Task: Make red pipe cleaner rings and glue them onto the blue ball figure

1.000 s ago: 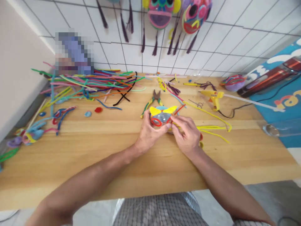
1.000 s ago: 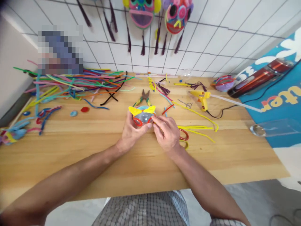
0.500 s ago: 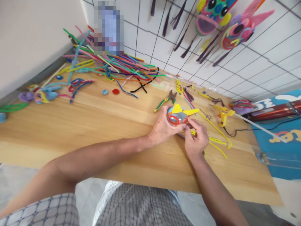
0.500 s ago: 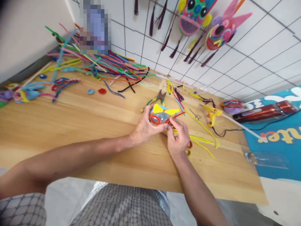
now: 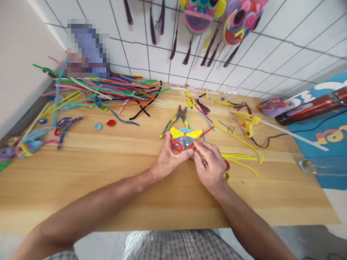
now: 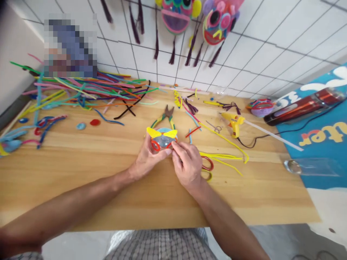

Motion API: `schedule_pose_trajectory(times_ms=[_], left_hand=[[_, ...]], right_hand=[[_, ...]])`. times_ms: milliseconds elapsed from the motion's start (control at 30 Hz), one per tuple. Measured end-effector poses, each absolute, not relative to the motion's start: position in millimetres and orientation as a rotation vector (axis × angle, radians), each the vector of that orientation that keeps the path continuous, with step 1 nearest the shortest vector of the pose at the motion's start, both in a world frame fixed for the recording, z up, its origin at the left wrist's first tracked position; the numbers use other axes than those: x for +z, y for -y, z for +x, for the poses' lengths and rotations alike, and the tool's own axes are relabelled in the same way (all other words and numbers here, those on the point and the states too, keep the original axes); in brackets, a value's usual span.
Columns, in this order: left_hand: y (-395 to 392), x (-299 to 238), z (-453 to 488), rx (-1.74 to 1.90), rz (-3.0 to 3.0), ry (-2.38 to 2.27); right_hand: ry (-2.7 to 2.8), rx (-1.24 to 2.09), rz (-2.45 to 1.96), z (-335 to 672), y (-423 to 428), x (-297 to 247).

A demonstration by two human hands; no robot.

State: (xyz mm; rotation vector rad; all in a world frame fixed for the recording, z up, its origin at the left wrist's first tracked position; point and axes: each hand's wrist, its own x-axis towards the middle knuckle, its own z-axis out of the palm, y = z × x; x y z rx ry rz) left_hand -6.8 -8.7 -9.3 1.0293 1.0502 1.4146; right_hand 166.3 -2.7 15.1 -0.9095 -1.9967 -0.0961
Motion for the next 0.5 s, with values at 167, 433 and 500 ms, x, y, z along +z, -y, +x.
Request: schedule_pose_trajectory(times_ms=[167, 433, 500], left_hand=[[8.4, -8.2, -8.7, 1.38, 1.001, -1.077], [6.2, -8.2, -12.1, 1.355, 1.043, -1.062], [4.2, -9.9, -12.7, 1.352, 1.053, -1.053]], right_hand=[[2.002, -0.014, -0.94, 165.0, 1.2, 14.9], [1.96, 0.05, -0.963, 165.2, 0.2, 5.9], [1.955, 0.064, -0.966, 165.4, -0.4, 2.8]])
